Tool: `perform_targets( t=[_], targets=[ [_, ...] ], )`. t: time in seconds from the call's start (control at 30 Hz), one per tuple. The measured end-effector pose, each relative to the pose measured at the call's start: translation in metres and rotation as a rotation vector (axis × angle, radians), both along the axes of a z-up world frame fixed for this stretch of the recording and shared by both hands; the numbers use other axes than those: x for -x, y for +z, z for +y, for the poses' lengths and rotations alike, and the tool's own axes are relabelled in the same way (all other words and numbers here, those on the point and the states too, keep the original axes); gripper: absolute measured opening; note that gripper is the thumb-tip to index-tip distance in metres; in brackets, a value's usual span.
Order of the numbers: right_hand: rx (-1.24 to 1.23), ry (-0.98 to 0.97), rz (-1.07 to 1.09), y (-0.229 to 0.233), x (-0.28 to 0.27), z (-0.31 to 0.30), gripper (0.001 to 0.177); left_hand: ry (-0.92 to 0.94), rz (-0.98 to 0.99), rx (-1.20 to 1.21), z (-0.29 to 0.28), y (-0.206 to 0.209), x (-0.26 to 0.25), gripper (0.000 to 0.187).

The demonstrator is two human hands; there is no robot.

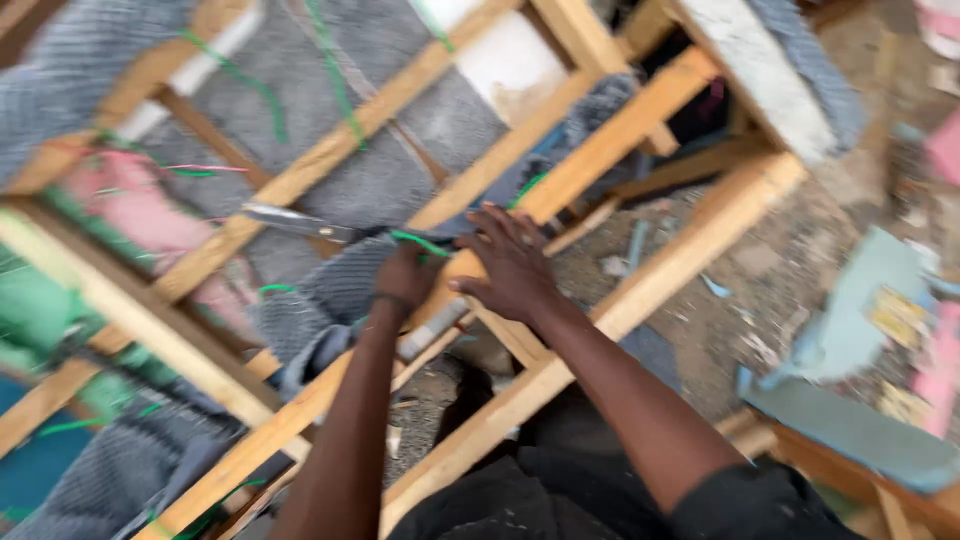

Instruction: The person works on the underside of a wooden furniture frame, using green plastic zip ties to secure a gray fabric cushion to the wooden slats. They repeatedly wrap the ties around the wood and pull them tight to fasten the cushion in place.

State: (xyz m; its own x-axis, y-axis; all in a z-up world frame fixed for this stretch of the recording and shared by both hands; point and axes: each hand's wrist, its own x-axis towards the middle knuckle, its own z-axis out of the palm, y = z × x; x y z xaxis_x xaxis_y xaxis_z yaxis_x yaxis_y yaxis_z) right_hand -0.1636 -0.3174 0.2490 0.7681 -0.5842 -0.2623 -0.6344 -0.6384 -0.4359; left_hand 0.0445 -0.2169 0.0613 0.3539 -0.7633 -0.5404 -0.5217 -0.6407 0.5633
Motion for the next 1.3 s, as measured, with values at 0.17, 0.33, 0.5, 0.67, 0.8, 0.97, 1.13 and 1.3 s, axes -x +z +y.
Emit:
perform_targets(
  t=[0.17, 0.33, 0.5, 0.67, 0.8, 0.97, 1.13, 1.3],
  targets=[
    [0.002, 0.033, 0.071, 0.006, -0.005, -0.004, 0.07, 0.152, 0.072, -0.222, -0.061, 0.055, 0.013, 0.053],
    [0.042, 0.044, 0.073, -0.004, -0.003, -0.002, 0.072, 0.293, 0.047, -0.39, -0.069, 0.091, -0.007, 0.056],
    [0.094, 0.081, 0.029, -0.013, 0.005, -0.013, 0.071, 0.392, 0.116, -0.495, -0.098, 0.123, 0.008, 0.064],
    [0.105, 0.236, -0.023, -0.034, 0.008, -0.037, 0.065, 0.504, 0.097, -0.383, -0.099, 0.119, 0.036, 0.052],
    [-0.108, 0.438, 0.047, -0.055, 0.003, -0.102, 0.068, 0.541, -0.081, -0.218, -0.094, 0.121, 0.042, 0.045],
    [-0.112, 0.614, 0.303, 0.004, -0.006, -0.216, 0.073, 0.598, -0.116, -0.104, -0.091, 0.144, 0.049, 0.048],
    [0.045, 0.552, 0.391, 0.037, -0.018, -0.276, 0.088, 0.655, -0.129, -0.002, -0.093, 0.143, 0.048, 0.049],
    [0.149, 0.51, 0.065, -0.007, 0.004, -0.287, 0.064, 0.689, -0.203, -0.066, -0.097, 0.146, 0.049, 0.045]
  ],
)
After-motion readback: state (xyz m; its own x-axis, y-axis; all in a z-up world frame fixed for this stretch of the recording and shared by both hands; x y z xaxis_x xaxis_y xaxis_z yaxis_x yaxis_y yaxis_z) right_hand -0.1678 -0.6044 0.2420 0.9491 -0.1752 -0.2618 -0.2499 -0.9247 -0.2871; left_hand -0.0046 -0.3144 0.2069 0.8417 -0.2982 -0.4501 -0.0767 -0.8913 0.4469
